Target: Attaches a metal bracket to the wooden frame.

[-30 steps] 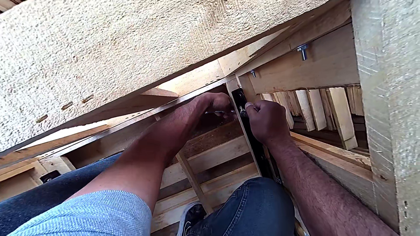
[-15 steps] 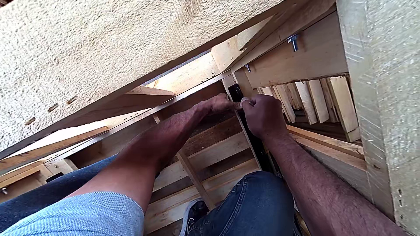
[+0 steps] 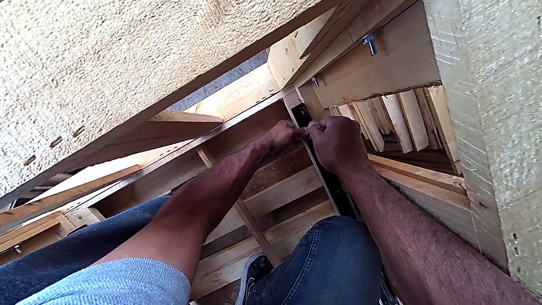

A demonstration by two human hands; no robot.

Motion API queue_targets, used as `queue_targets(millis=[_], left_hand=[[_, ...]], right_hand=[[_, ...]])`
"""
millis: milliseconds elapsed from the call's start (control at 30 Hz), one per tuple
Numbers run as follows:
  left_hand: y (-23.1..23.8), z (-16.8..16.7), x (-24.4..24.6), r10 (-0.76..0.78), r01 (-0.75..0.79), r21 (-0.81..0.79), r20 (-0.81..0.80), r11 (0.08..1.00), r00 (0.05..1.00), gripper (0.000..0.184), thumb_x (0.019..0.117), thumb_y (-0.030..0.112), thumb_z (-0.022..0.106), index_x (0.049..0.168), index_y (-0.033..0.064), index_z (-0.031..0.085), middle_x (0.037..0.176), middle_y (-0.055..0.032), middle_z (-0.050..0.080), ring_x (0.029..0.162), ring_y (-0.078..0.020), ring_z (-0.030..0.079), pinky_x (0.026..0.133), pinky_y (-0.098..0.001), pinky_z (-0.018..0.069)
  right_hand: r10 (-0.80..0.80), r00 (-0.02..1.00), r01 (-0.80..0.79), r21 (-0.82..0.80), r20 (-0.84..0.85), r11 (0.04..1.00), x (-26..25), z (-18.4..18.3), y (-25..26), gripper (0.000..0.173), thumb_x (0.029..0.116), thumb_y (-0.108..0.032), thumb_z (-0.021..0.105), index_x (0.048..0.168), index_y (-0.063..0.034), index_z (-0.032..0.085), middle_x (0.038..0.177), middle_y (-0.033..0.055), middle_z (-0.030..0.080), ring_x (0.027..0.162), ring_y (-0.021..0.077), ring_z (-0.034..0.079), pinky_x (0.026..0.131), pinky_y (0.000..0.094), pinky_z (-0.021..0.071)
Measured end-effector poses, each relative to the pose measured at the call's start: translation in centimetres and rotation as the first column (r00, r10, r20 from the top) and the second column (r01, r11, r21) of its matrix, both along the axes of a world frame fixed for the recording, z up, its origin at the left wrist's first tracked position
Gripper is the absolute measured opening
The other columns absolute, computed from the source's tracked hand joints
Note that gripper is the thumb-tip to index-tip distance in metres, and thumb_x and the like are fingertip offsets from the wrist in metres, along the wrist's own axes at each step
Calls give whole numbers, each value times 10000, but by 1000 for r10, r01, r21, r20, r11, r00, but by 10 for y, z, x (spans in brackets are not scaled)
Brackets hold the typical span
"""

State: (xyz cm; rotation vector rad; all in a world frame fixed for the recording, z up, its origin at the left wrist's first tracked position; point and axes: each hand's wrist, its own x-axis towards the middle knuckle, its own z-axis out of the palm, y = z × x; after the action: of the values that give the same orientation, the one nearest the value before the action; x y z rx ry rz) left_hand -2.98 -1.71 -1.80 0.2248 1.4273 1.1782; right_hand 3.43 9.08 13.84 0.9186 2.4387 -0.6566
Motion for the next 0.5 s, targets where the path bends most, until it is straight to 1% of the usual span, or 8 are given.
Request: queue_targets(millis=[67,100,200,267,333,400,467,500], left_hand=[[0,0,4,20,-20,-10,-21,1000,1000,410,1039,326,585,706,87,567,647,12,547,587,-80,501,581,-305,423],[-1,1,6,32,-32,-12,-28,999,999,419,1052,336,565,719,83,574,662,8,557,606,-83,517,598,-309,442],[-3,3,9,30,-31,-23,-65,999,997,466,1083,383,480,800,52,647,735,-28,599,697,-124,573,686,-370,490],[-2,2,13,46,-48,-22,-73,999,996,495,1093,407,441,807,62,652,731,-25,593,693,-123,568,686,-372,484],[-2,0,19,103,-103,5,-25,995,994,511,1099,419,420,859,52,683,766,-31,621,717,-120,582,710,-361,500],[-4,-2,20,142,-143,35,32,989,989,519,1104,419,411,886,45,698,744,-17,611,671,-98,555,665,-322,489],[-10,-7,14,88,-98,102,98,990,991,477,1112,377,395,882,71,680,704,19,586,584,-62,494,564,-257,429],[-14,-11,10,32,-59,169,160,984,987,407,1108,323,406,906,86,668,703,30,589,560,-46,485,530,-226,416]], right_hand=[[1,1000,-1,-11,-2,1000,0,2,1,438,1040,-294,554,637,-134,494,570,32,474,528,183,500,502,404,383],[3,1000,-4,-12,-5,1000,0,2,1,438,1039,-292,553,635,-133,492,567,33,469,524,185,494,500,405,379],[3,1000,-3,-13,-7,1000,-1,2,0,436,1038,-286,559,637,-128,497,572,33,472,529,186,496,507,406,381],[6,1000,-6,-6,-6,1000,-1,2,1,433,1036,-282,558,635,-132,493,568,28,471,524,182,495,501,400,380],[9,1000,-9,-4,-2,1000,0,2,1,430,1039,-279,555,640,-131,493,573,31,472,527,183,496,503,397,380],[11,1000,-12,-8,-3,1000,-1,2,0,434,1043,-284,555,642,-133,488,571,31,471,522,182,490,500,395,381],[5,1000,-5,-10,3,1000,-1,2,-1,430,1043,-283,557,644,-135,490,569,26,470,519,178,489,500,392,378],[2,1000,-2,-11,9,1000,0,3,-1,430,1044,-284,554,645,-136,492,569,25,469,521,176,488,500,391,377]])
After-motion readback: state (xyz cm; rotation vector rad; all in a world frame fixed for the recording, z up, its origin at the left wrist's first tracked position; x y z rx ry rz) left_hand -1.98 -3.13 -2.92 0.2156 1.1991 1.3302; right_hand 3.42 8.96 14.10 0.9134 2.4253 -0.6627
